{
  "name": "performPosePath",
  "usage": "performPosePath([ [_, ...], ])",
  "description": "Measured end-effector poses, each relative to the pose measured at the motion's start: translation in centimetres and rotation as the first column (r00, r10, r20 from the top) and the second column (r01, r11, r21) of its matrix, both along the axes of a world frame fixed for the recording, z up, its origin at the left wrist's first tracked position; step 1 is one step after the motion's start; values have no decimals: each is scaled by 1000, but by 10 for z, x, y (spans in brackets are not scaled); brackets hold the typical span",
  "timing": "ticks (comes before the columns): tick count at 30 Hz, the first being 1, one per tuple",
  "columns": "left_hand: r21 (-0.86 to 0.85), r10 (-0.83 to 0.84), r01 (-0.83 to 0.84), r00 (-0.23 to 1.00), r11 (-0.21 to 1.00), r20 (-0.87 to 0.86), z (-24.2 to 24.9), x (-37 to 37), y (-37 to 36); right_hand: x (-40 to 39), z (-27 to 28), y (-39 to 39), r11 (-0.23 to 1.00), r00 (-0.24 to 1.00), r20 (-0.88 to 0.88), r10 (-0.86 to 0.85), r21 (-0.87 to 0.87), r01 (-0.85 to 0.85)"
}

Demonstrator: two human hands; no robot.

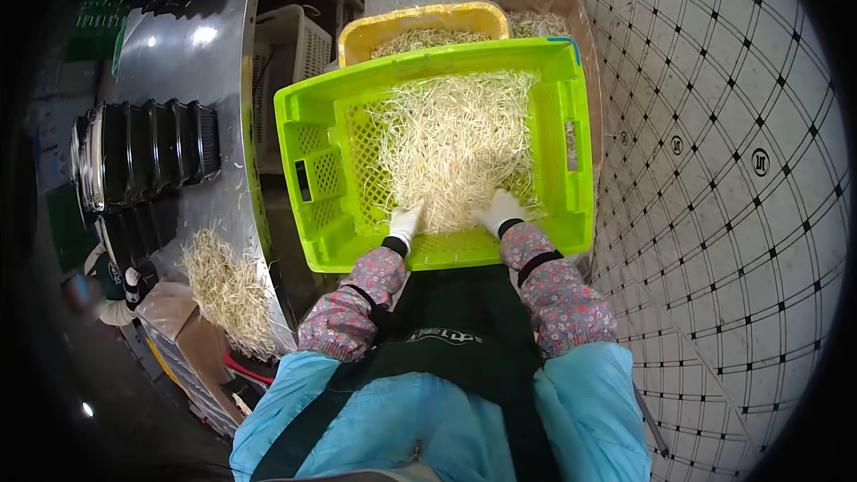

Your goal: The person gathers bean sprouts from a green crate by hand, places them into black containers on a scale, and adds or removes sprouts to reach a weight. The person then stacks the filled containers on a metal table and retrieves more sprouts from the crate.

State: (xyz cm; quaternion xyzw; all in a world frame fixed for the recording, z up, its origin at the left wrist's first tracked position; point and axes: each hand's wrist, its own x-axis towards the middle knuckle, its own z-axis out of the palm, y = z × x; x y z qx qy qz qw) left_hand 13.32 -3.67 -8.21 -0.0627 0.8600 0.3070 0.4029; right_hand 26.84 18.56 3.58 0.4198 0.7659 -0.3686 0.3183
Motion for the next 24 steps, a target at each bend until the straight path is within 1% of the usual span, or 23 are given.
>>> performPosePath([
  [1,-1,-9,9,997,1000,80,-22,12,7,-9,-1,-9,1000,1000,0,1,1,-1],
  [3,198,-6,-48,964,979,265,-8,34,36,-23,-11,-24,981,999,40,29,-192,-21],
  [4,198,-6,-47,965,979,262,5,35,44,-27,-16,-28,981,999,36,29,-192,-22],
  [6,185,85,-196,873,963,480,37,37,54,-30,-23,-34,952,996,40,-74,-295,82],
  [7,183,86,-195,873,963,480,54,39,52,-26,-8,-32,951,996,41,-75,-297,83],
  [8,259,103,-253,871,932,481,74,41,46,-21,24,-26,915,980,-114,-166,-388,110],
  [9,334,121,-308,869,891,480,92,41,43,-16,42,-23,871,929,-258,-264,-478,115],
  [10,333,124,-309,870,891,476,116,40,47,-8,34,-29,905,940,-246,-238,-407,122],
  [11,410,165,-337,902,848,399,138,39,51,-14,45,-27,905,939,-250,-237,-407,120],
  [12,488,210,-352,923,799,322,150,37,55,-23,65,-23,912,931,-266,-251,-386,136],
  [13,493,207,-348,925,797,319,147,26,59,-30,75,-18,919,921,-285,-265,-363,151],
  [14,453,148,-271,946,849,287,142,7,62,-29,45,-21,914,839,-422,-343,-356,194],
  [15,404,88,-191,962,895,260,136,-10,62,-33,31,-17,913,838,-423,-344,-359,194],
  [16,302,-6,-52,982,952,187,129,-29,66,-44,17,-6,977,886,-432,-170,-190,94],
  [17,204,-162,131,977,970,140,124,-53,68,-55,8,8,1000,913,-408,7,-18,-15],
  [18,340,-14,-19,996,940,94,5,-72,29,-64,8,28,1000,912,-410,5,-17,-13],
  [19,485,121,-138,990,864,67,-99,-91,-5,-72,12,50,999,938,-347,-8,38,22],
  [20,276,60,-25,991,961,-119,-43,-97,17,-77,12,62,994,959,-282,-24,93,52],
  [21,18,-31,36,966,999,-255,30,-105,46,-81,-1,60,994,960,-279,-26,91,53],
  [22,81,51,-35,978,996,-204,35,-101,57,-86,-25,53,958,940,-327,-93,227,173],
  [23,232,128,-90,980,968,-152,17,-97,65,-93,-47,44,890,912,-383,-148,351,292],
  [24,267,141,-120,988,956,-62,5,-87,75,-102,-60,24,866,913,-370,-173,384,320],
])
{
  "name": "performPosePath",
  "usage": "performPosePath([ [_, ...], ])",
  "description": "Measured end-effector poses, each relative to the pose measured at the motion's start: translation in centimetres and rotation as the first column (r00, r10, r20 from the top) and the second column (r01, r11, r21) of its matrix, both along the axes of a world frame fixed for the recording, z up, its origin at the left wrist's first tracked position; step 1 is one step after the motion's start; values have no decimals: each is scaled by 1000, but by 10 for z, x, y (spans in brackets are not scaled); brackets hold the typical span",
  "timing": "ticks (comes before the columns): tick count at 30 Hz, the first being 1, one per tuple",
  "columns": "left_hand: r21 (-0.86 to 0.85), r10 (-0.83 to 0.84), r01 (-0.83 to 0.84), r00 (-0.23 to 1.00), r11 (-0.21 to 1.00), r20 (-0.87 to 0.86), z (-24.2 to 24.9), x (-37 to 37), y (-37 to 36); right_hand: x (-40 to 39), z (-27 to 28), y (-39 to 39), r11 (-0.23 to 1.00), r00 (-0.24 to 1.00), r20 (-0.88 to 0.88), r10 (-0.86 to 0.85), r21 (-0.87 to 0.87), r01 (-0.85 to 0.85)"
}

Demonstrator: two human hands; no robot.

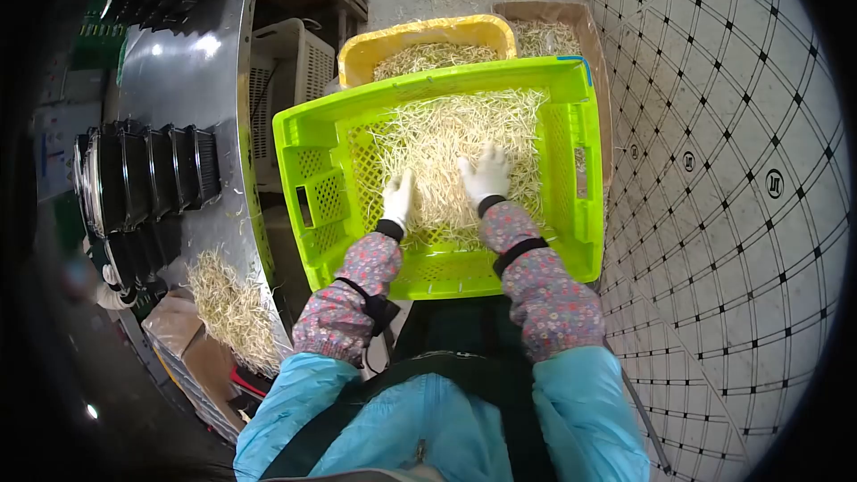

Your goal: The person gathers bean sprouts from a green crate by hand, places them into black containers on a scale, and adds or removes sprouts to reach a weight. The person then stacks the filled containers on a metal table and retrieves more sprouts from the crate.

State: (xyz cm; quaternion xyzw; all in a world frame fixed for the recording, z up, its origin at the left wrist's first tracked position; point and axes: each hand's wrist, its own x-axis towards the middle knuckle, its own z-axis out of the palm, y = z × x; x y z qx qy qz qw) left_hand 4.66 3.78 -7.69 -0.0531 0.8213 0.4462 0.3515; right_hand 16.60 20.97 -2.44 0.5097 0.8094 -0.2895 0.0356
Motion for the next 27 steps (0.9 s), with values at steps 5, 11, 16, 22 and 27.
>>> performPosePath([
  [5,358,205,-420,839,834,505,40,63,42,-21,55,-43,941,984,-149,99,-309,-141],
  [11,256,331,-653,634,713,699,138,94,37,-33,96,3,747,763,-216,610,-167,-644],
  [16,62,-295,289,937,955,185,129,51,-33,-7,67,65,764,761,-86,643,-1,-645],
  [22,-513,-923,770,275,379,-270,147,18,-9,31,79,27,659,652,118,749,-34,-751],
  [27,-682,-946,677,69,277,-316,86,2,38,4,69,18,589,556,258,790,-68,-805],
])
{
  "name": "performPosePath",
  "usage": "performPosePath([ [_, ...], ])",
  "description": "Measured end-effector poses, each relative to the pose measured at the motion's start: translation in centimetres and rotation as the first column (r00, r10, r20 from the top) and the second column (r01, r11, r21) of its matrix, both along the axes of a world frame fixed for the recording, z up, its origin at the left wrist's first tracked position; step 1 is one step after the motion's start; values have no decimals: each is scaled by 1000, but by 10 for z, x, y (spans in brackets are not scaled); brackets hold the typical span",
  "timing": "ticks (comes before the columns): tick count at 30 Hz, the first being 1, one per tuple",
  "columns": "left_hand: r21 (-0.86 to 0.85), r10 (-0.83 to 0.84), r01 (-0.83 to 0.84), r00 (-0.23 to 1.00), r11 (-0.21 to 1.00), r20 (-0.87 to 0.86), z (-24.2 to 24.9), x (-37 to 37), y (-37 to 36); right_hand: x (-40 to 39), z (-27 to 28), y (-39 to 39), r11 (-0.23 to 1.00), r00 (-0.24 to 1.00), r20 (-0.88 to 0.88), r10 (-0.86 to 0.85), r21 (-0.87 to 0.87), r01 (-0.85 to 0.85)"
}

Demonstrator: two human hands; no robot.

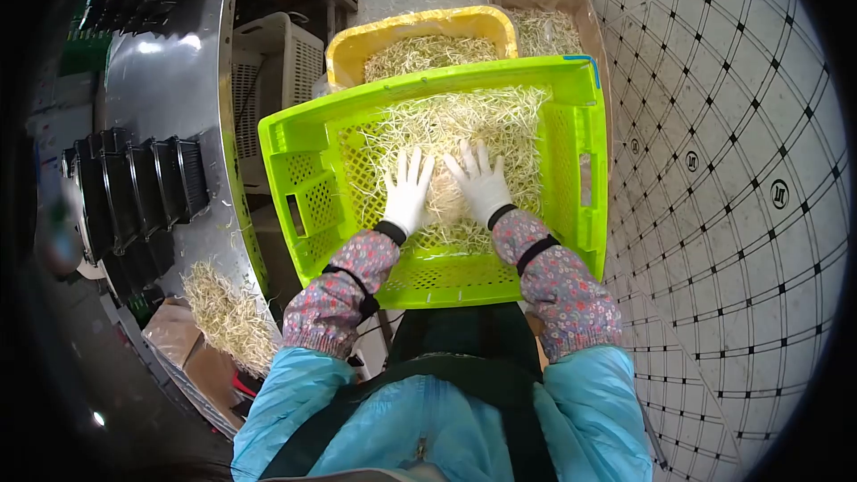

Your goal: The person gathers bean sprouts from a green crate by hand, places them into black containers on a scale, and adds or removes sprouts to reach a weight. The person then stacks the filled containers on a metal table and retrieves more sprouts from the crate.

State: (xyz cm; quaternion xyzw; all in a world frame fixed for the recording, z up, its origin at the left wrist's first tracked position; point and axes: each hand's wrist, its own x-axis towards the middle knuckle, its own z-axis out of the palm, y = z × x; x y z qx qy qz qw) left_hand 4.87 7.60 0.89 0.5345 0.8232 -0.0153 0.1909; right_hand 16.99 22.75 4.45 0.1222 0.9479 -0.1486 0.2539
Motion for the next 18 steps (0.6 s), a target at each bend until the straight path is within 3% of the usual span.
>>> performPosePath([
  [2,-115,102,-84,982,990,160,27,-9,22,-11,-10,9,996,996,-30,-81,-32,80],
  [3,-122,101,-81,981,989,164,18,-10,20,-4,-33,10,994,945,-307,-113,-34,108],
  [5,-7,229,-239,921,971,316,-7,-17,15,-4,-36,15,982,952,-250,-174,-113,150],
  [6,-5,229,-239,922,971,311,-10,-17,12,-4,-36,17,963,955,-187,-229,-189,194],
  [8,-2,253,-263,924,965,287,-12,-15,5,0,-34,18,969,956,-197,-219,-162,189],
  [10,9,264,-279,916,960,301,15,-16,-1,8,-32,22,955,953,-204,-223,-243,172],
  [12,-10,155,-158,946,987,286,39,-26,-17,17,-26,39,943,949,-172,-263,-254,216],
  [14,84,0,-13,989,996,148,32,-34,-47,17,7,61,773,823,-65,-565,-391,499],
  [16,-28,-146,147,989,989,11,42,-30,-53,8,31,73,739,800,7,-600,-380,557],
  [18,126,-220,214,975,969,37,44,-17,-45,0,32,67,704,772,75,-631,-363,611],
])
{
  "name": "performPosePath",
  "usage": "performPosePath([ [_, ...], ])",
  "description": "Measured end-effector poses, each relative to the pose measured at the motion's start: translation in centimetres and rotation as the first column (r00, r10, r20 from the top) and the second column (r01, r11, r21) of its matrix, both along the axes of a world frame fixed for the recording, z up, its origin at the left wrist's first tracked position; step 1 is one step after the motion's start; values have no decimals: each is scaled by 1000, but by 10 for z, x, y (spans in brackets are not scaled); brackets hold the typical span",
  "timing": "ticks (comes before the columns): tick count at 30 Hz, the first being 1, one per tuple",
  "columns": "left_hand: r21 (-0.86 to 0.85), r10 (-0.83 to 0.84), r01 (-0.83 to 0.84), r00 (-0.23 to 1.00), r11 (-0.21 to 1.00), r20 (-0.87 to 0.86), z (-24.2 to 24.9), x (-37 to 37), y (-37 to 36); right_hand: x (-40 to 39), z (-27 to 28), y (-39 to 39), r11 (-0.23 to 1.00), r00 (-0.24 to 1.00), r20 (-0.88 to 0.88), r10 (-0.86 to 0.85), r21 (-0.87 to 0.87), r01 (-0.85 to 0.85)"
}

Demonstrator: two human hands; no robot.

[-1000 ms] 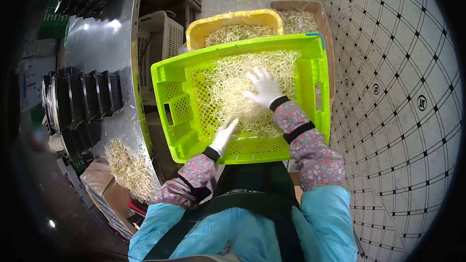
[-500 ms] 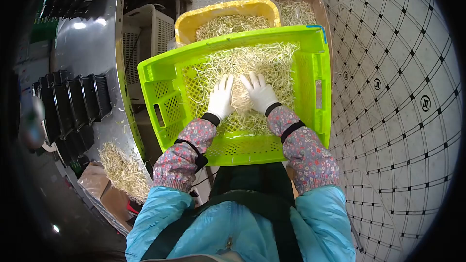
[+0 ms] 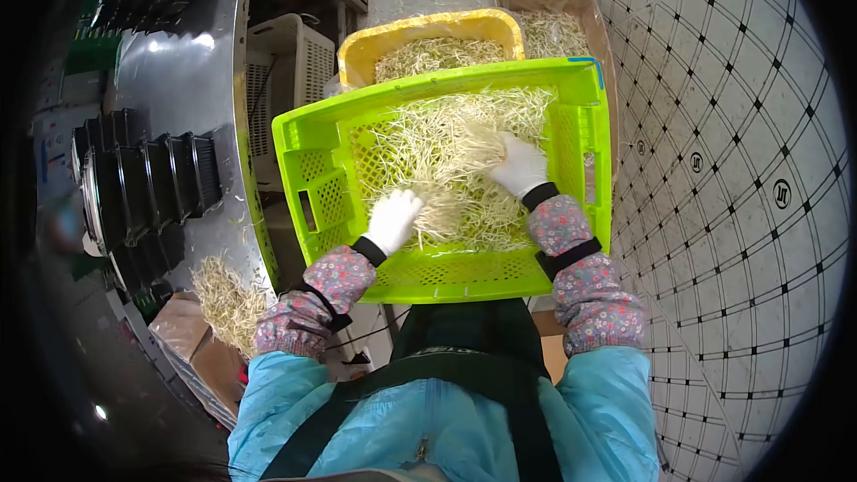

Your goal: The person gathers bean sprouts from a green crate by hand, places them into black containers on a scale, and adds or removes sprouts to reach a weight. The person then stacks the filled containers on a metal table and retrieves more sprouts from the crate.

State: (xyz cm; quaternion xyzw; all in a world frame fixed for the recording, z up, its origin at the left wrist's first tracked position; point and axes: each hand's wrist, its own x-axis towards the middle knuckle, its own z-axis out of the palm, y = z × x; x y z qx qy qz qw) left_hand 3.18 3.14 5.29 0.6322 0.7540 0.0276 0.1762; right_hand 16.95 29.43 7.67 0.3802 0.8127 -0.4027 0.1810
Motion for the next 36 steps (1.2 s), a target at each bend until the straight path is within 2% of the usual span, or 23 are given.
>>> performPosePath([
  [2,61,29,-30,999,998,17,1,17,17,-15,-21,-24,995,996,-66,66,81,-61],
  [5,-20,77,-79,993,997,-91,20,34,22,-24,-33,-38,969,974,88,209,117,-219],
  [7,-27,491,-493,858,870,152,30,46,7,-28,-26,-36,943,955,138,263,170,-285],
  [8,-30,495,-497,856,867,149,7,51,-8,-28,-31,-32,943,954,136,268,167,-289],
  [9,-96,700,-727,605,680,380,-35,56,-29,-26,-38,-28,946,972,50,228,226,-234],
  [10,-225,790,-869,258,442,556,-58,61,-40,-26,-45,-28,944,981,-38,192,279,-175],
  [11,-482,669,-841,-212,246,712,-56,62,-34,-31,-53,-32,945,985,-48,168,294,-147],
  [12,-479,667,-844,-215,241,713,-60,63,-29,-34,-53,-40,943,983,-51,174,295,-152],
  [14,-683,475,-726,-576,76,666,-75,67,-18,-36,-46,-68,987,981,-108,161,33,-159],
  [15,-643,499,-758,-517,112,696,-91,71,-16,-37,-40,-89,967,968,-84,237,112,-227],
  [16,-661,438,-739,-555,130,707,-96,73,-13,-31,-38,-109,965,965,-86,247,110,-237],
  [18,-757,370,-639,-677,134,636,-94,72,-7,-21,-37,-141,827,884,5,467,352,-439],
  [21,-843,288,-521,-794,133,535,-74,66,-10,-24,-41,-146,779,862,63,503,398,-484],
  [22,-842,285,-524,-794,127,537,-91,70,-20,-24,-44,-145,758,855,87,512,423,-497],
  [23,-762,336,-631,-693,145,638,-109,73,-28,-25,-57,-148,691,854,65,516,558,-460],
  [24,-669,383,-725,-578,165,721,-122,76,-36,-26,-60,-146,688,849,59,524,558,-464],
  [26,-689,448,-717,-582,111,678,-68,68,-34,-32,-65,-137,816,877,-114,467,437,-378],
  [27,-673,500,-731,-545,110,673,-53,67,-36,-30,-79,-131,814,866,-160,473,456,-361],
  [29,-560,536,-814,-407,154,740,-48,70,-53,-37,-75,-116,853,887,-105,449,345,-391],
  [31,-564,481,-802,-423,197,768,-15,67,-64,-42,-49,-102,925,932,-67,357,167,-342],
  [32,-573,430,-779,-440,253,788,6,66,-66,-42,-43,-98,918,925,-76,372,178,-354],
  [34,-554,394,-801,-446,225,804,30,69,-70,-33,-32,-90,984,965,-197,171,74,-159],
  [36,-528,363,-803,-421,278,831,45,75,-79,-22,-24,-82,994,882,-458,113,47,-104],
])
